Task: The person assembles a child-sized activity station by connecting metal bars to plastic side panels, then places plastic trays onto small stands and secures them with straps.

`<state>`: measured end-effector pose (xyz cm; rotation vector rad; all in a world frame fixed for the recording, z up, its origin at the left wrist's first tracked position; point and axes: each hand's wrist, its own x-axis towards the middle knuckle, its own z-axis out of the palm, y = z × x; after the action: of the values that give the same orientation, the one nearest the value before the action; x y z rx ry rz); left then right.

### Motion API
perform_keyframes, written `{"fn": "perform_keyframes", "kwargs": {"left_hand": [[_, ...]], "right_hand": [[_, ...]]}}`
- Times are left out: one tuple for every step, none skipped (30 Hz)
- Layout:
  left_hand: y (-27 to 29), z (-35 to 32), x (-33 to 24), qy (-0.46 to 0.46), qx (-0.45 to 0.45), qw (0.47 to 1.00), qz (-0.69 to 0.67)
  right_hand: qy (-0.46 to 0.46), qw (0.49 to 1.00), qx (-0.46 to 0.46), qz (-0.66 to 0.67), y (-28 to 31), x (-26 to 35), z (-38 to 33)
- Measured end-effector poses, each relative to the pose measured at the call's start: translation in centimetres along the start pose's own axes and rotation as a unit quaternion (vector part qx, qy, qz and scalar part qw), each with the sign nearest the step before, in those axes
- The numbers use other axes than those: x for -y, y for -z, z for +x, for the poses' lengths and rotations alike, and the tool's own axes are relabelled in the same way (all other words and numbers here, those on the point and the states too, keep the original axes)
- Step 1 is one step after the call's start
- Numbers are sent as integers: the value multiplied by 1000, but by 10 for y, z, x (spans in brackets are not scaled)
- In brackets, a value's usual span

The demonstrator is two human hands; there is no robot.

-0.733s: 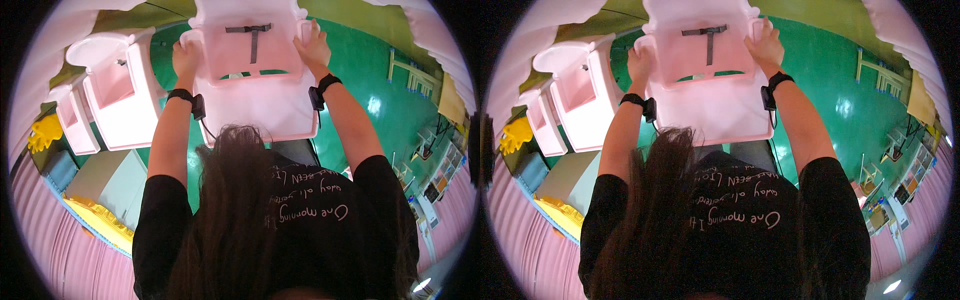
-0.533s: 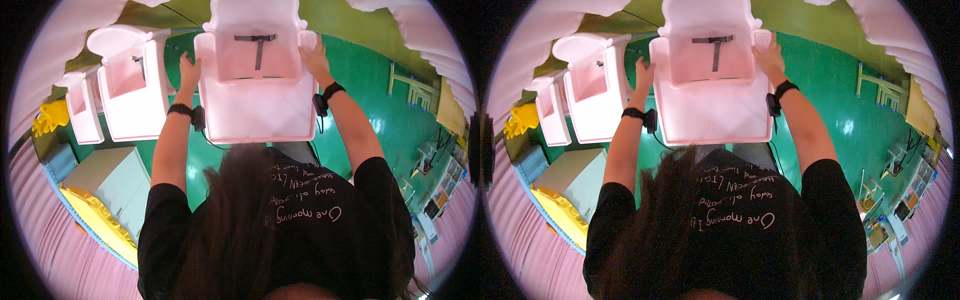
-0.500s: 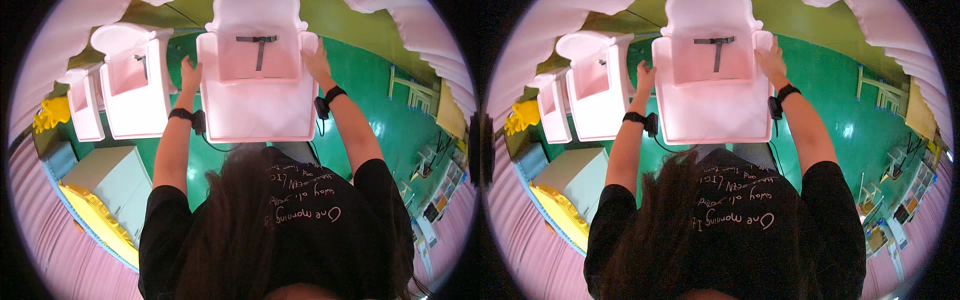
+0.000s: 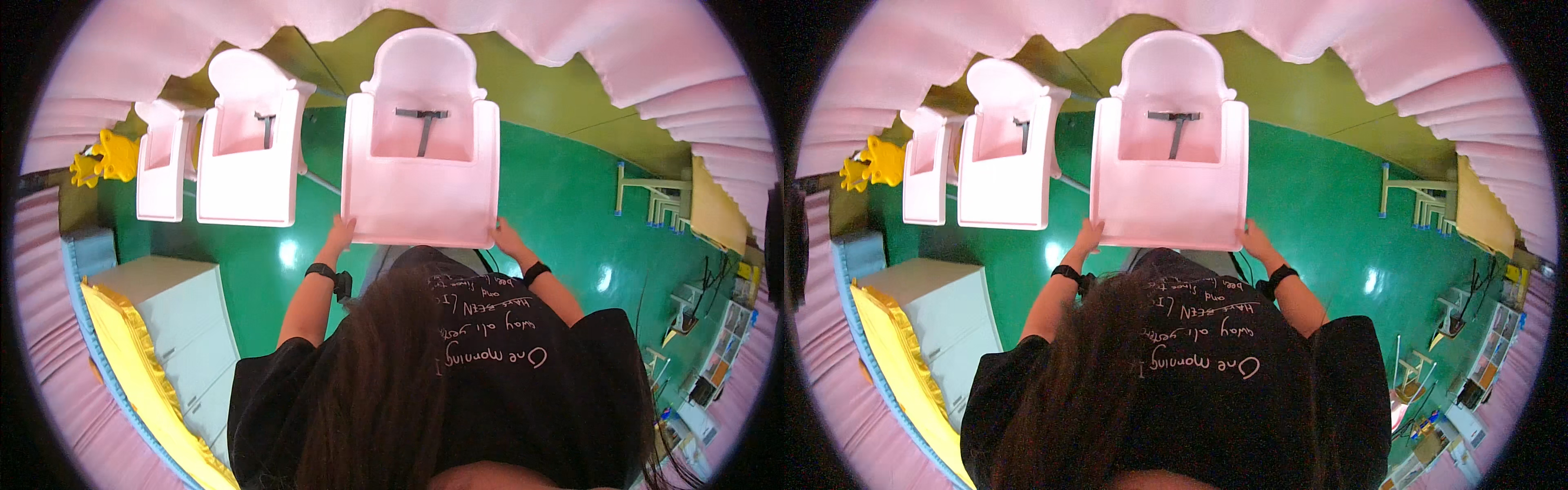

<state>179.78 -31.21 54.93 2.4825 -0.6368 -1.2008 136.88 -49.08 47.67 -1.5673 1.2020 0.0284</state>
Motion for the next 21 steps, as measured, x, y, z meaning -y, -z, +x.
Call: {"fn": "perform_keyframes", "kwargs": {"left_hand": [[1,-15,-15,30,38,999,-1],[-1,-28,-31,21,43,999,6],[-10,-34,-50,21,59,998,32],[-21,-40,-70,23,76,995,59],[-37,-45,-91,17,78,995,62],[-51,-47,-107,61,82,994,35],[-69,-50,-122,104,87,991,6],[-88,-54,-137,100,89,991,9],[-98,-53,-154,98,89,991,-22],[-107,-57,-161,100,91,990,-51],[-120,-71,-161,82,80,990,-82],[-137,-85,-150,57,81,984,-147],[-164,-108,-172,86,112,980,-141],[-184,-128,-167,73,123,977,-161],[-220,-161,-188,59,82,978,-184],[-237,-173,-136,66,77,969,-227],[-281,-197,-136,62,67,963,-252],[-323,-219,-122,48,23,964,-260],[-368,-239,-115,39,-9,963,-265],[-412,-252,-112,48,-3,965,-257],[-457,-269,-103,57,-6,965,-255]], "right_hand": [[-3,1000,-13,4,6,-7,-21],[-25,1000,5,12,11,-14,-37],[-44,999,24,17,24,-26,-42],[-44,999,16,21,39,-39,-44],[-58,998,4,39,56,-55,-45],[-71,996,-6,59,71,-67,-46],[-73,995,-10,63,88,-80,-45],[-80,994,4,79,107,-94,-41],[-86,991,12,102,127,-100,-39],[-91,989,4,114,136,-116,-45],[-73,994,6,77,147,-133,-52],[-56,998,7,40,159,-152,-64],[-81,995,-22,58,180,-184,-84],[-70,997,-13,38,197,-205,-101],[-73,997,-15,22,221,-240,-122],[-68,997,-22,32,238,-258,-133],[-69,997,-11,29,265,-298,-152],[-58,998,10,25,290,-341,-170],[-69,997,-10,38,310,-402,-179],[-19,998,-61,-4,331,-463,-187],[33,993,-106,-51,347,-527,-195]]}}
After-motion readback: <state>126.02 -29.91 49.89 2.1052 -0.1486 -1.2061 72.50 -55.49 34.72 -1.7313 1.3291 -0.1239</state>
